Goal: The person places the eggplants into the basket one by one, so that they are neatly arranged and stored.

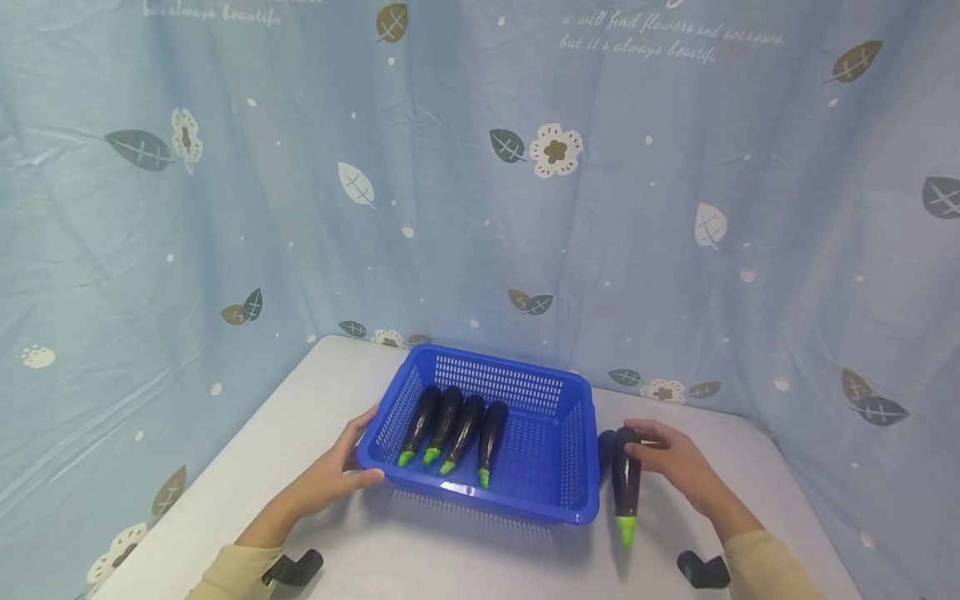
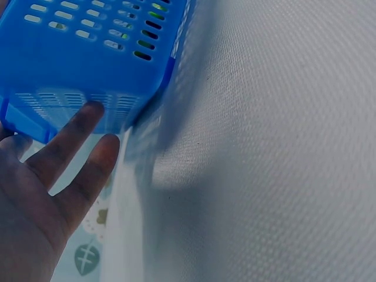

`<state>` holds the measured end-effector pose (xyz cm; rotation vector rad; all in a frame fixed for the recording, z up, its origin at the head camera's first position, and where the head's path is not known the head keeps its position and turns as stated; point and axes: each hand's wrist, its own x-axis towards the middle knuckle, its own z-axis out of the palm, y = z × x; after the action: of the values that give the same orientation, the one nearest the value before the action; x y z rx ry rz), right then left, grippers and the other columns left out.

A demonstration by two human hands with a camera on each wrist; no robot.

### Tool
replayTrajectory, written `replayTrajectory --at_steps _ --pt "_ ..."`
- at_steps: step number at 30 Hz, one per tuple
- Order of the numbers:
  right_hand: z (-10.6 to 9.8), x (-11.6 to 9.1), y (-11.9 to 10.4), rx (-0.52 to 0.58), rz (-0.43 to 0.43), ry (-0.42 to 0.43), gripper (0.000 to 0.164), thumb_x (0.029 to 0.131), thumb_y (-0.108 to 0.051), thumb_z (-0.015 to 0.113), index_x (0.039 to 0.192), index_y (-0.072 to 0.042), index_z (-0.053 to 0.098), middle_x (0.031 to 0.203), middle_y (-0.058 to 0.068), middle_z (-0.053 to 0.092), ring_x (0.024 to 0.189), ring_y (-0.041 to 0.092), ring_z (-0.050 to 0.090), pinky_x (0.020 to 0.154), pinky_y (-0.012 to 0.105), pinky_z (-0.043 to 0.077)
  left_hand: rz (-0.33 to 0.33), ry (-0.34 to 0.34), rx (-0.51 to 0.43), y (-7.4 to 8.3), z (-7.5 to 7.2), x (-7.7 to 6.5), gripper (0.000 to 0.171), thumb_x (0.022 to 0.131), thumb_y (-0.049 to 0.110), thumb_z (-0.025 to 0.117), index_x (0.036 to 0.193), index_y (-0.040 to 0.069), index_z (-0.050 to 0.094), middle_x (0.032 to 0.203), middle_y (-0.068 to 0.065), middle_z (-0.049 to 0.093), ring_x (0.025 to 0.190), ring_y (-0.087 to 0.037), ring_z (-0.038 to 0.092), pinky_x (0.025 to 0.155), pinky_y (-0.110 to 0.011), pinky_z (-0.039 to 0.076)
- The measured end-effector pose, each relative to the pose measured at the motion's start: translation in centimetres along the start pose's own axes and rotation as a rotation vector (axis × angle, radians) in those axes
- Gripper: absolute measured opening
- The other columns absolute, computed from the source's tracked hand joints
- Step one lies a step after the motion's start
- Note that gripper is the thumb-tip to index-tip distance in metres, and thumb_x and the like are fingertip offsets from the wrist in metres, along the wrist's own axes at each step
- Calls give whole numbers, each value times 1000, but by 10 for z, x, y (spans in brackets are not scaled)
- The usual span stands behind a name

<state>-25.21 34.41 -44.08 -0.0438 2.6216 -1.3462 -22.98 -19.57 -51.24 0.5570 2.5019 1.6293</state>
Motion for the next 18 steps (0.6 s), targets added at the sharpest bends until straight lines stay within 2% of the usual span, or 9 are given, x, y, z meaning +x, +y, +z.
replayTrajectory --at_steps 12,18 --pt "-1 5 -15 26 -54 -5 64 100 -30 66 151 1 43 145 33 47 122 39 59 91 39 57 -6 1 8 -1 0 1 99 93 30 75 165 25 8 169 -15 14 133 -36 50 103 -49 46" --pt "-1 11 -21 19 -69 2 65 100 -34 67 151 -1 43 144 31 48 122 39 58 92 39 57 -11 0 11 0 1 1 99 93 30 75 165 25 8 169 -16 14 133 -36 51 103 -46 47"
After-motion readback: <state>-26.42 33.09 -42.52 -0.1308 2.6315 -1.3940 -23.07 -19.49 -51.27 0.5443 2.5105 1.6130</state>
